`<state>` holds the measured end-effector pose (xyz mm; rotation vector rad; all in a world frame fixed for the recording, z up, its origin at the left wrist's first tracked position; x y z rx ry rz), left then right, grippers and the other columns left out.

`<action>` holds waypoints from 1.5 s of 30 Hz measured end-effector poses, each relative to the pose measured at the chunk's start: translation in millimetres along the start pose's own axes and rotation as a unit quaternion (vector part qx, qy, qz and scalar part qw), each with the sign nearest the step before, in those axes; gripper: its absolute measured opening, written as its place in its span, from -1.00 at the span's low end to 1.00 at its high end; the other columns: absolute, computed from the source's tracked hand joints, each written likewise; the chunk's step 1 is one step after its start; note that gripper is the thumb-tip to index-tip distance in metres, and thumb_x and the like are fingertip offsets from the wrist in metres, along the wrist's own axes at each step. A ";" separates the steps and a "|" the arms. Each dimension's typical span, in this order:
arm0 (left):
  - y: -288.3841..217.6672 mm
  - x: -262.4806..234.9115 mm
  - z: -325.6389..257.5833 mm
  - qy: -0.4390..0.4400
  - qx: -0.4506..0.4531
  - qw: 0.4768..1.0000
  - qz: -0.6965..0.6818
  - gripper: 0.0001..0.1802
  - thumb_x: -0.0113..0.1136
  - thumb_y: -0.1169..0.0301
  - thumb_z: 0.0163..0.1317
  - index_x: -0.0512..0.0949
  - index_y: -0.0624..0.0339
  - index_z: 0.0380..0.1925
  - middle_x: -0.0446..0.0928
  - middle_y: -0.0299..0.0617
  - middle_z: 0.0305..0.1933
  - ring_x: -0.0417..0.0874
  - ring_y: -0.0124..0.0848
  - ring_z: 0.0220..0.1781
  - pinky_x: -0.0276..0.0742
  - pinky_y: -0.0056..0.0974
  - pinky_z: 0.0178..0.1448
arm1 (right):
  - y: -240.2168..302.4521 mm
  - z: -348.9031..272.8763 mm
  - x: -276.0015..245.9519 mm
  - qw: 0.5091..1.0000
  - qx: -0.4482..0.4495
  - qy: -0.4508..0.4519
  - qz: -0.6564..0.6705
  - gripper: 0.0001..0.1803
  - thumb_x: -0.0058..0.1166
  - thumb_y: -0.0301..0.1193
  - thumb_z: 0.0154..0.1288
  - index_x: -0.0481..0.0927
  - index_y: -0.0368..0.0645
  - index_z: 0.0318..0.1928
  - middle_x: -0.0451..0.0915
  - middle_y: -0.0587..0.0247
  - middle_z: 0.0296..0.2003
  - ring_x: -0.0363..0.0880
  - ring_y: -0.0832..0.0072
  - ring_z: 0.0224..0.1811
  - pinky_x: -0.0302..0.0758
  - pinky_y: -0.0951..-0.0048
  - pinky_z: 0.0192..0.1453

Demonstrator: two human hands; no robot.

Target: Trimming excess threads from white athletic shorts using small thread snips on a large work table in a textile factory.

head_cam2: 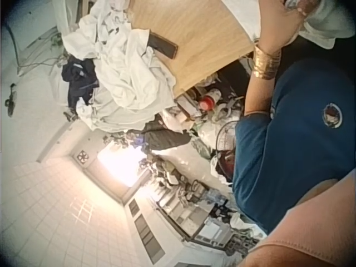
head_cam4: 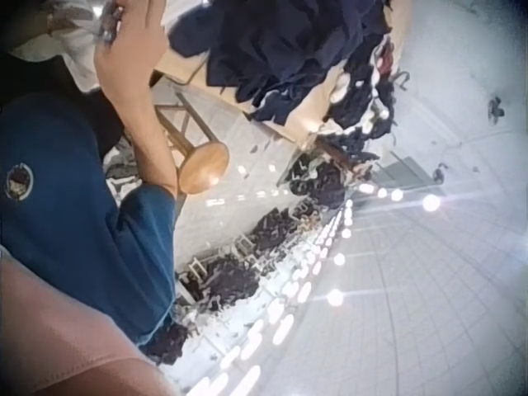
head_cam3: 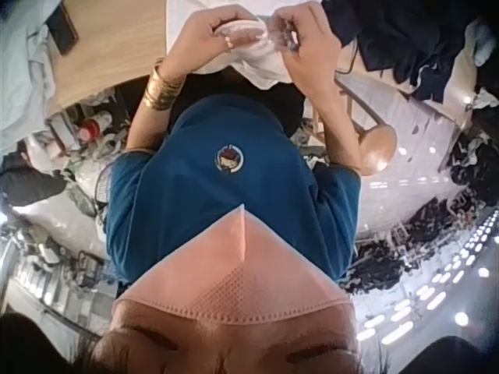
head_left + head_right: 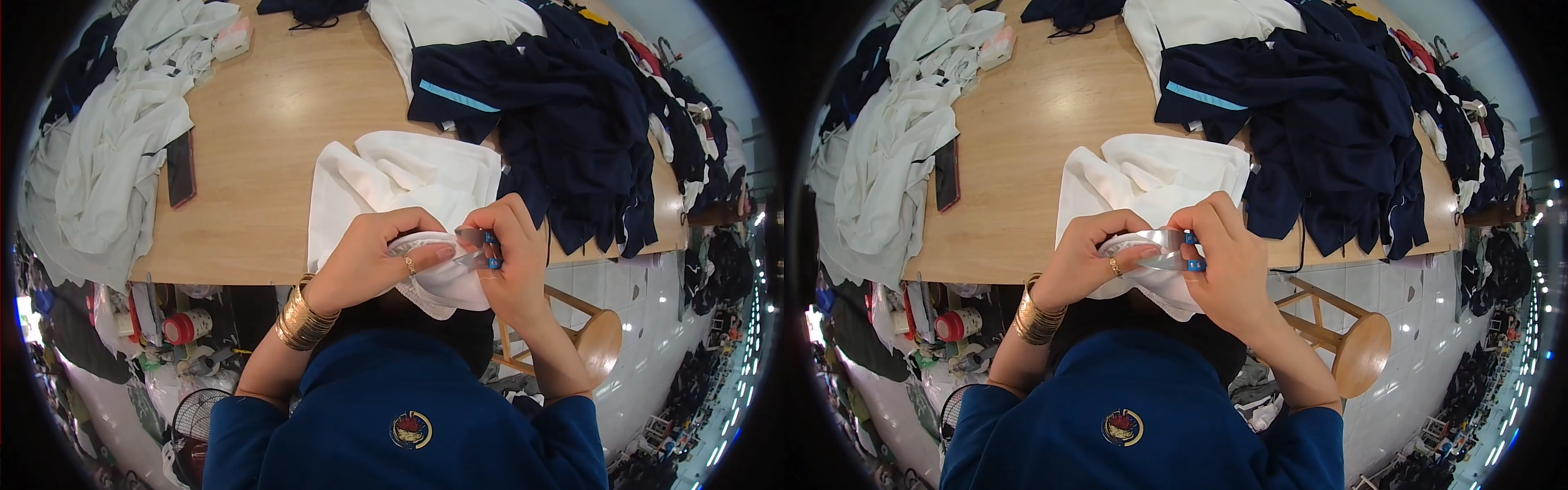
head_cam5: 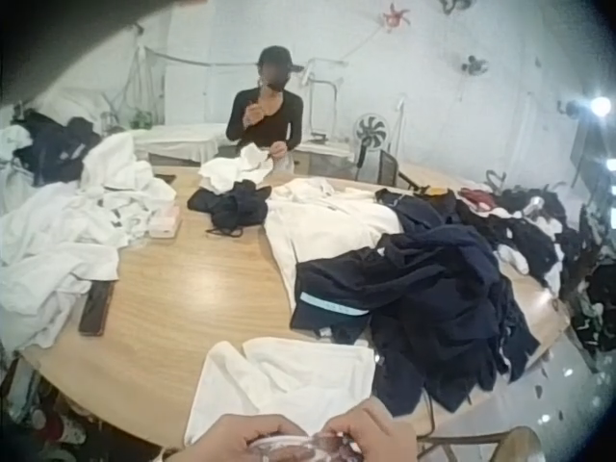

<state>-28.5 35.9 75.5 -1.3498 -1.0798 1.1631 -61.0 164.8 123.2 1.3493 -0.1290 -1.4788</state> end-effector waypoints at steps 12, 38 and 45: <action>-0.7 -2.9 -1.3 -0.005 0.005 1.000 0.007 -0.82 0.33 0.41 0.08 0.59 0.25 -0.35 0.58 -0.34 -0.43 0.49 -0.65 -0.38 0.40 -0.51 -0.29 | -12.2 6.0 -17.0 0.973 0.175 0.075 0.131 -0.71 0.25 -0.37 0.10 0.48 -0.17 -0.21 0.46 0.30 -0.42 0.40 0.55 -0.40 0.33 0.58 -0.26; -9.6 2.7 -0.9 -0.020 0.045 0.999 0.010 -0.83 0.33 0.44 0.07 0.58 0.28 -0.37 0.60 -0.30 -0.41 0.53 -0.62 -0.36 0.44 -0.48 -0.25 | 14.3 -9.8 -23.0 0.969 -0.058 0.091 -0.223 -0.68 0.26 -0.19 0.08 0.47 -0.14 -0.41 0.46 0.35 -0.57 0.43 0.42 -0.55 0.34 0.44 -0.48; -8.3 2.1 -1.4 -0.023 0.040 0.999 0.007 -0.83 0.34 0.44 0.07 0.58 0.28 -0.37 0.60 -0.31 -0.41 0.53 -0.62 -0.37 0.44 -0.49 -0.26 | 14.6 -8.6 -18.7 0.969 -0.058 0.093 -0.221 -0.67 0.24 -0.17 0.09 0.45 -0.13 -0.43 0.44 0.34 -0.58 0.42 0.42 -0.55 0.32 0.44 -0.47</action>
Point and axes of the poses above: each hand's wrist, its own z-axis towards the middle knuckle, its own x-axis out of the palm, y = z × x, the point moved 8 cm from there along z, towards the middle knuckle
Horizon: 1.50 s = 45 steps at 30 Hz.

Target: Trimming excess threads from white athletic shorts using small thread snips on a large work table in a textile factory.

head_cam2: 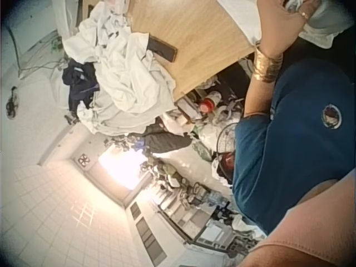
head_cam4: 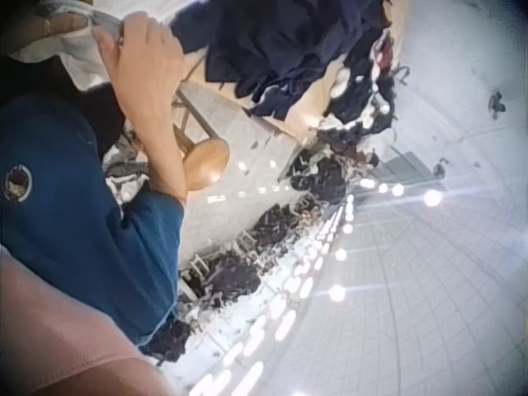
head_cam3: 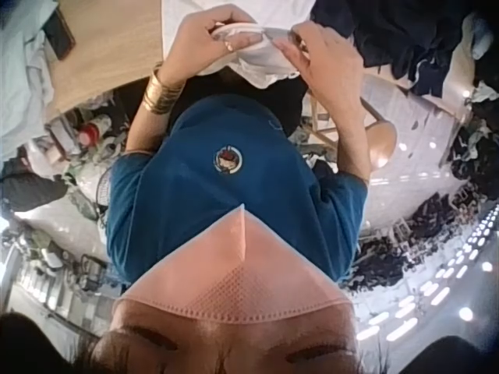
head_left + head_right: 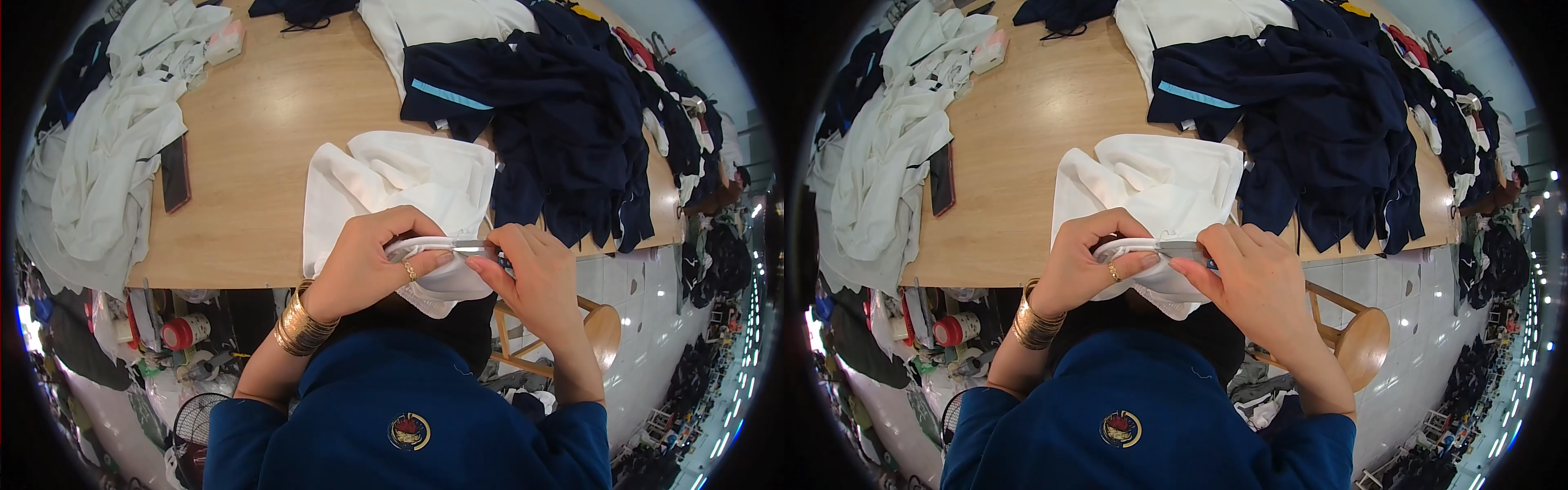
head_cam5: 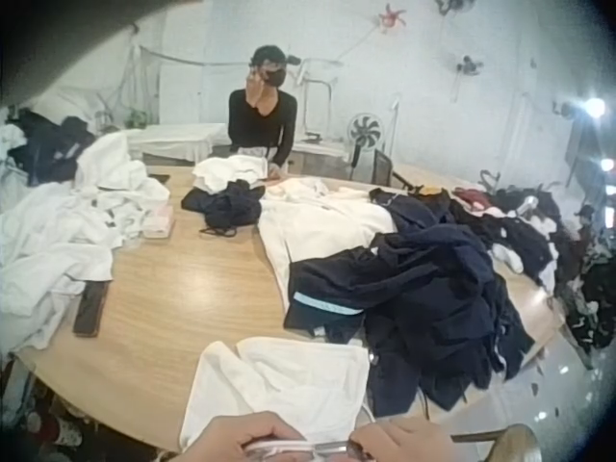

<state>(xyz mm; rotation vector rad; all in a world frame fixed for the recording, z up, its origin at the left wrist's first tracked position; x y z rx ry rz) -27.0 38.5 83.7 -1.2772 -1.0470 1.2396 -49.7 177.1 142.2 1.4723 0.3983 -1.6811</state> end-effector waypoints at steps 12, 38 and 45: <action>-1.5 -0.2 1.6 -0.002 0.006 1.000 0.011 -0.82 0.35 0.44 0.06 0.58 0.28 -0.38 0.60 -0.31 -0.42 0.52 -0.62 -0.38 0.43 -0.49 -0.28 | -0.4 0.8 0.8 1.000 -0.003 -0.004 0.009 -0.67 0.24 -0.17 0.10 0.45 -0.14 -0.43 0.44 0.33 -0.59 0.43 0.41 -0.53 0.33 0.43 -0.46; -7.0 -6.0 4.6 -0.037 0.036 0.998 -0.022 -0.78 0.27 0.47 0.08 0.57 0.23 -0.23 0.60 -0.21 -0.29 0.62 -0.46 -0.25 0.51 -0.39 -0.14 | -11.5 1.7 -6.4 0.973 0.084 -0.015 0.215 -0.54 0.40 -0.22 -0.05 0.56 -0.12 -0.15 0.58 0.28 -0.39 0.53 0.51 -0.43 0.44 0.55 -0.42; -22.0 -13.3 6.6 -0.021 0.083 0.993 0.084 -0.82 0.25 0.51 0.08 0.60 0.17 -0.26 0.57 -0.17 -0.26 0.61 -0.33 -0.19 0.49 -0.35 -0.08 | -13.5 8.1 10.4 0.982 0.065 -0.015 0.174 -0.61 0.36 -0.31 -0.08 0.57 -0.13 -0.21 0.57 0.23 -0.41 0.58 0.37 -0.45 0.46 0.47 -0.37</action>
Point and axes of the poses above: each hand's wrist, its own z-axis towards the middle knuckle, its own x-axis out of the palm, y = z × x, the point moved 8 cm from there along z, towards the middle knuckle
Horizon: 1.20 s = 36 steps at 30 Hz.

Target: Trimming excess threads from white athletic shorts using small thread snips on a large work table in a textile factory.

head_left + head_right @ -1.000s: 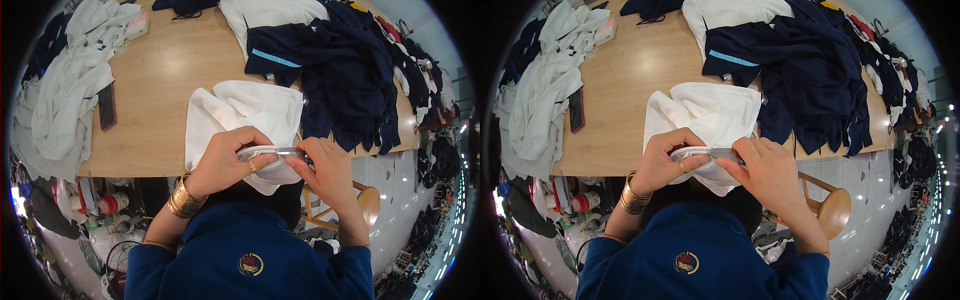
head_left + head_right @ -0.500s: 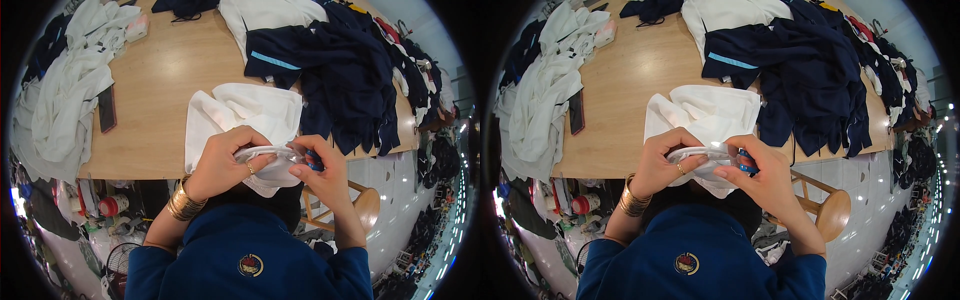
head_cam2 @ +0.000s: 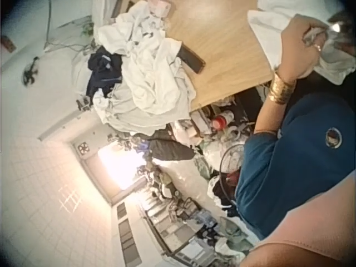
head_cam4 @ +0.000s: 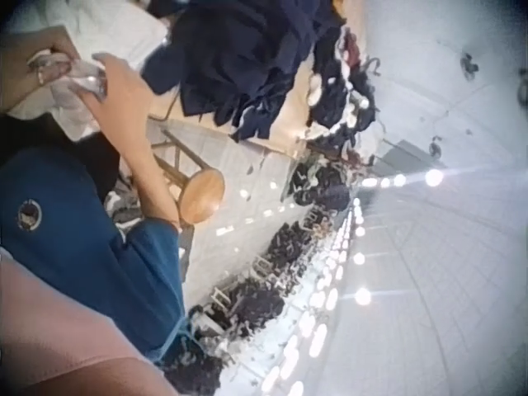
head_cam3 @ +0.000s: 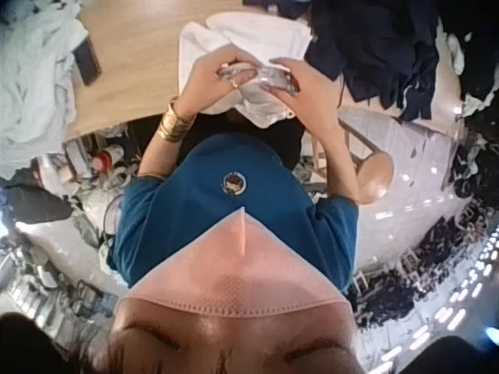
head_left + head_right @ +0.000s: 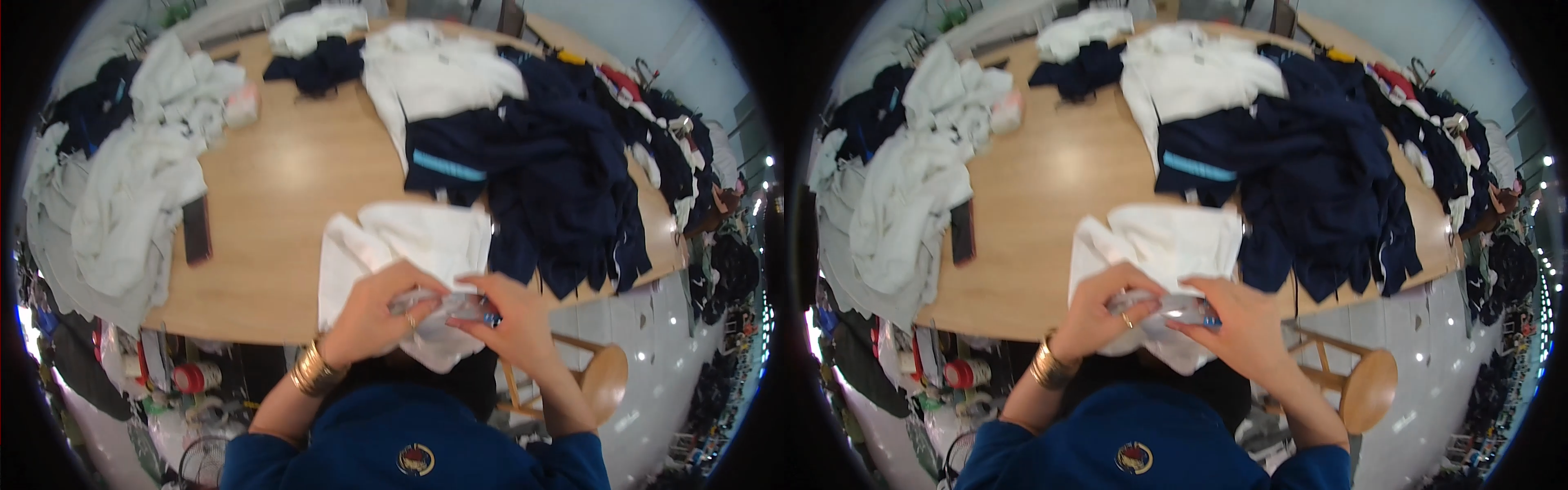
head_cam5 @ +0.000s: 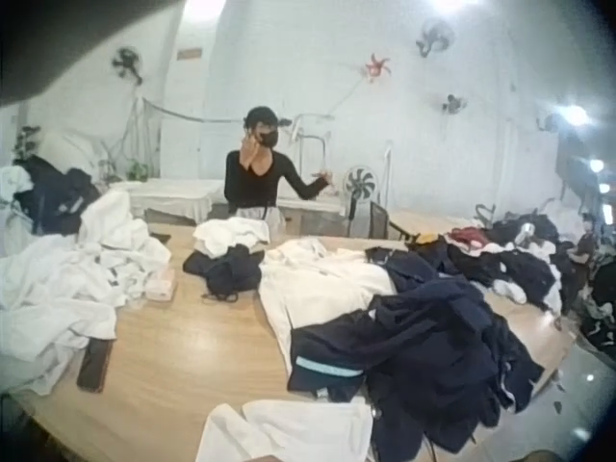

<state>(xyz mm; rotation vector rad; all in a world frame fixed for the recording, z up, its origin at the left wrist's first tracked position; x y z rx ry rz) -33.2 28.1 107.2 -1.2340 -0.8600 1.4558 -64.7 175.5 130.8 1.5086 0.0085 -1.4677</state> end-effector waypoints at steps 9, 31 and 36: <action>-39.3 -51.9 45.8 -0.091 0.105 0.986 0.089 -0.84 0.30 0.48 0.06 0.61 0.14 -0.31 0.55 -0.24 -0.37 0.56 -0.40 -0.33 0.44 -0.33 -0.21 | 14.4 48.0 -21.9 0.985 -0.045 -0.162 0.023 -0.72 0.34 -0.55 -0.13 0.60 -0.19 -0.32 0.50 0.31 -0.51 0.41 0.58 -0.55 0.36 0.61 -0.45; 66.8 -24.6 17.8 0.001 -0.142 0.989 -0.037 -0.82 0.23 0.36 0.18 0.61 0.27 -0.34 0.58 -0.32 -0.47 0.46 -0.60 -0.47 0.41 -0.44 -0.34 | -10.4 30.3 14.0 0.997 -0.034 -0.029 -0.058 -0.69 0.23 -0.22 0.11 0.54 -0.11 -0.21 0.55 0.29 -0.45 0.50 0.41 -0.46 0.42 0.43 -0.38; 66.2 -19.6 15.7 0.010 -0.155 0.987 -0.046 -0.82 0.24 0.36 0.18 0.62 0.26 -0.34 0.59 -0.32 -0.47 0.45 -0.60 -0.47 0.40 -0.45 -0.33 | 6.3 26.5 21.8 0.968 -0.112 -0.010 -0.226 -0.75 0.16 -0.18 0.15 0.55 -0.05 -0.27 0.46 0.40 -0.56 0.45 0.48 -0.52 0.37 0.44 -0.43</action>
Point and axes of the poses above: each hand's wrist, its own z-axis towards the middle knuckle, its own x-axis out of the palm, y = z × x, the point moved 8 cm from there along z, towards the middle knuckle
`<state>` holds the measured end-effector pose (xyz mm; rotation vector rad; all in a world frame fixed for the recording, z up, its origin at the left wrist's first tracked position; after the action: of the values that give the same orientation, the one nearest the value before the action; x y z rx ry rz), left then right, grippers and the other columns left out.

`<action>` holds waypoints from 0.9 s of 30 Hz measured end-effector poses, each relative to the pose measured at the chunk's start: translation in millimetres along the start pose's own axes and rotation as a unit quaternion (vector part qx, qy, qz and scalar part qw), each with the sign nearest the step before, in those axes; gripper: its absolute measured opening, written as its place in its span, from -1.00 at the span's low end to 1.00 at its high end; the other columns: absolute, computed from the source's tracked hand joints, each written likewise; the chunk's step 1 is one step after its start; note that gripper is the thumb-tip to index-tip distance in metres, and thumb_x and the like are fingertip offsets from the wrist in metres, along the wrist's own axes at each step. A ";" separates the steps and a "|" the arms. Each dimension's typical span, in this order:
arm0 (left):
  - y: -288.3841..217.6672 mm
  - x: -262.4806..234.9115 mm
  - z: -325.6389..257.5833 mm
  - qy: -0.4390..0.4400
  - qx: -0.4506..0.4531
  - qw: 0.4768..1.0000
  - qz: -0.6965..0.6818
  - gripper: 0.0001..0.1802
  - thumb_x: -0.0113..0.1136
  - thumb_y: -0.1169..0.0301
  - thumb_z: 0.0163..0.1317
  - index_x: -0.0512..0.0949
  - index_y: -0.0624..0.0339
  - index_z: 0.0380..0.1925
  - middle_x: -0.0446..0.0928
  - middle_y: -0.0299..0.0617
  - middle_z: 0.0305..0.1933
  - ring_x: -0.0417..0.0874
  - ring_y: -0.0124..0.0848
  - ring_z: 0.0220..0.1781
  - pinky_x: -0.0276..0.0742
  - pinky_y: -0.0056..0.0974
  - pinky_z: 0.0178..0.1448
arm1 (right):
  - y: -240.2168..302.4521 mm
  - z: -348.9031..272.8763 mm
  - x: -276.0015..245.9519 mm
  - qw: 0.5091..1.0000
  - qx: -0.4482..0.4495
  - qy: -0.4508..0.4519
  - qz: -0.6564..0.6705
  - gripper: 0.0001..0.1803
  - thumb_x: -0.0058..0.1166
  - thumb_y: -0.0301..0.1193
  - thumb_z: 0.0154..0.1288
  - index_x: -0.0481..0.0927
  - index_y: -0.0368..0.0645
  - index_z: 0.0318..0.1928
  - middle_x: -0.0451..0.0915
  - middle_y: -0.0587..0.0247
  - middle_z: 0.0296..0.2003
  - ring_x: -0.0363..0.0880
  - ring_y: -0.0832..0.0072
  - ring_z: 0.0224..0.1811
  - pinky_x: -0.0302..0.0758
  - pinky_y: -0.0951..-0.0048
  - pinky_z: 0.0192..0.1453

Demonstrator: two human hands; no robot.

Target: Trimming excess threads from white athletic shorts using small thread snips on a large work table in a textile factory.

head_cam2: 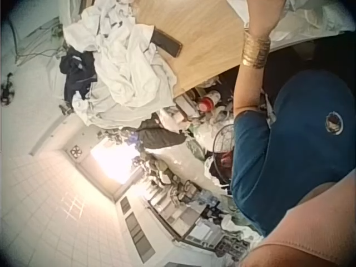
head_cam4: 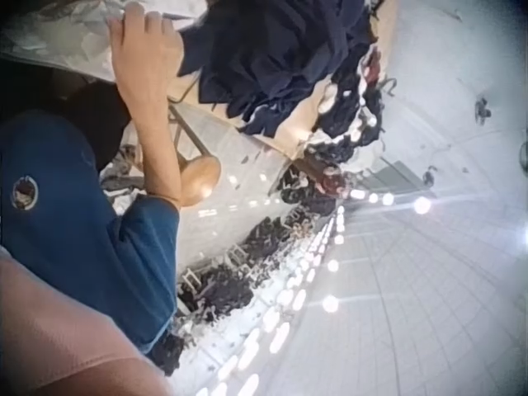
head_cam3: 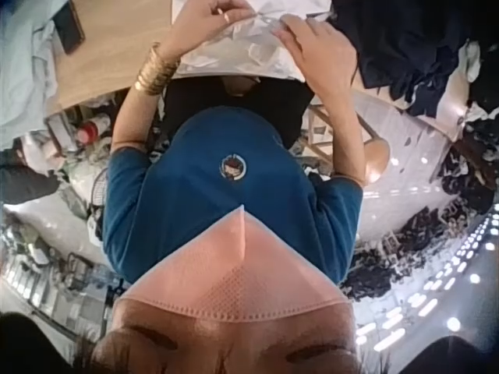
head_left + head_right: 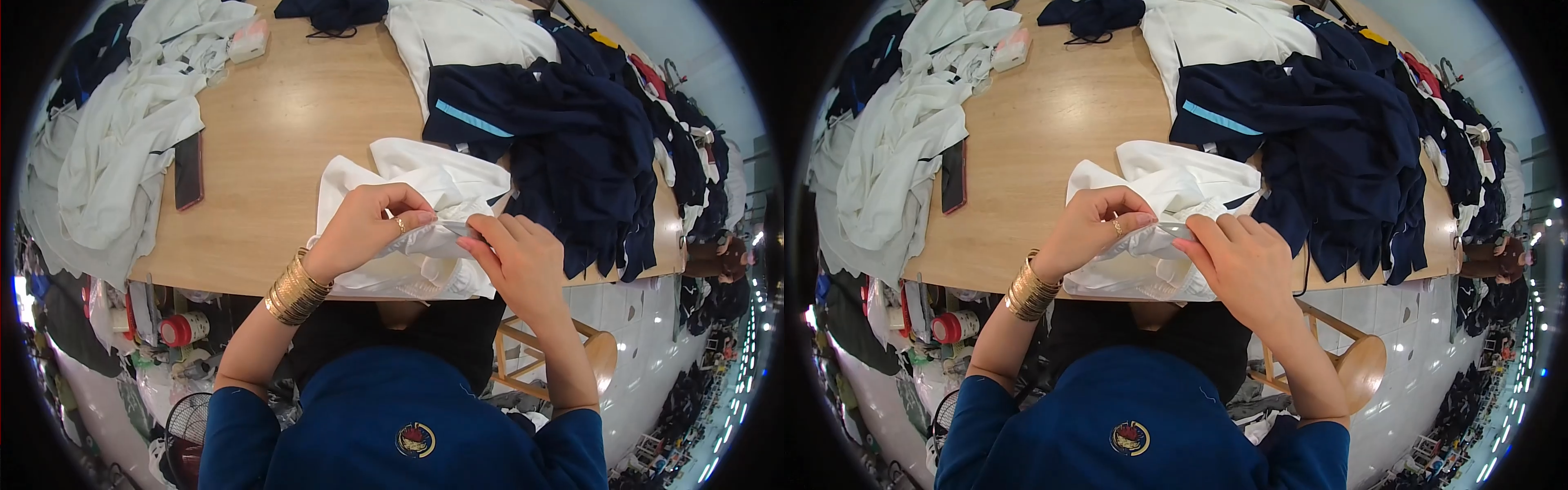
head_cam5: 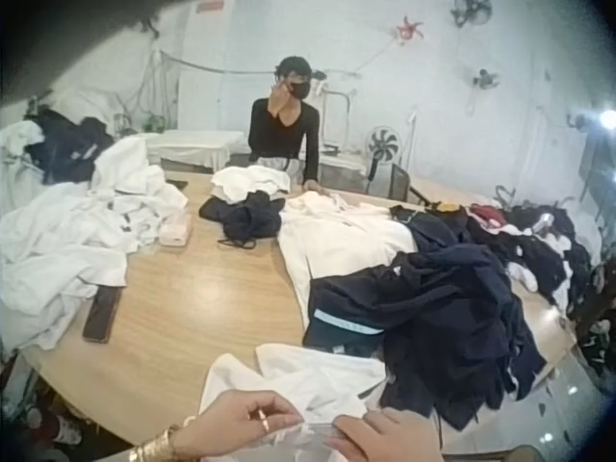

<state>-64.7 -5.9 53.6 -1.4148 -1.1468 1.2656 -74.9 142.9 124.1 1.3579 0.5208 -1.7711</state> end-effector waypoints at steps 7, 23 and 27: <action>-1.1 -4.2 -0.5 0.000 0.037 0.999 0.013 -0.85 0.21 0.41 0.21 0.59 0.29 -0.32 0.58 -0.36 -0.42 0.48 -0.68 -0.42 0.43 -0.51 -0.31 | 9.0 12.1 -10.0 0.998 -0.034 0.001 -0.061 -0.72 0.13 -0.13 0.18 0.52 -0.05 -0.28 0.46 0.39 -0.56 0.44 0.46 -0.54 0.36 0.47 -0.47; -14.0 -6.6 -3.4 -0.008 0.068 0.997 0.047 -0.88 0.26 0.38 0.16 0.63 0.20 -0.36 0.59 -0.44 -0.45 0.35 -0.72 -0.51 0.23 -0.54 -0.44 | 4.5 18.5 1.8 0.996 0.032 0.066 0.045 -0.71 0.18 -0.17 0.17 0.45 -0.09 -0.39 0.44 0.33 -0.67 0.44 0.44 -0.63 0.27 0.46 -0.55; -15.2 -6.1 -3.2 -0.014 0.089 0.995 0.052 -0.88 0.26 0.39 0.16 0.64 0.19 -0.37 0.61 -0.43 -0.44 0.36 -0.73 -0.51 0.20 -0.54 -0.44 | 5.7 19.4 1.5 0.997 0.019 0.068 0.040 -0.72 0.18 -0.17 0.16 0.44 -0.09 -0.39 0.44 0.33 -0.67 0.44 0.44 -0.63 0.27 0.45 -0.55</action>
<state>-62.9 -9.4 69.9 -1.3418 -0.9640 1.4283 -81.9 124.8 130.1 1.5129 0.5021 -1.6397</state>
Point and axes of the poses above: each hand's wrist, its own z-axis towards the middle knuckle, its own x-axis out of the palm, y = z × x, the point moved 8 cm from there along z, towards the middle knuckle
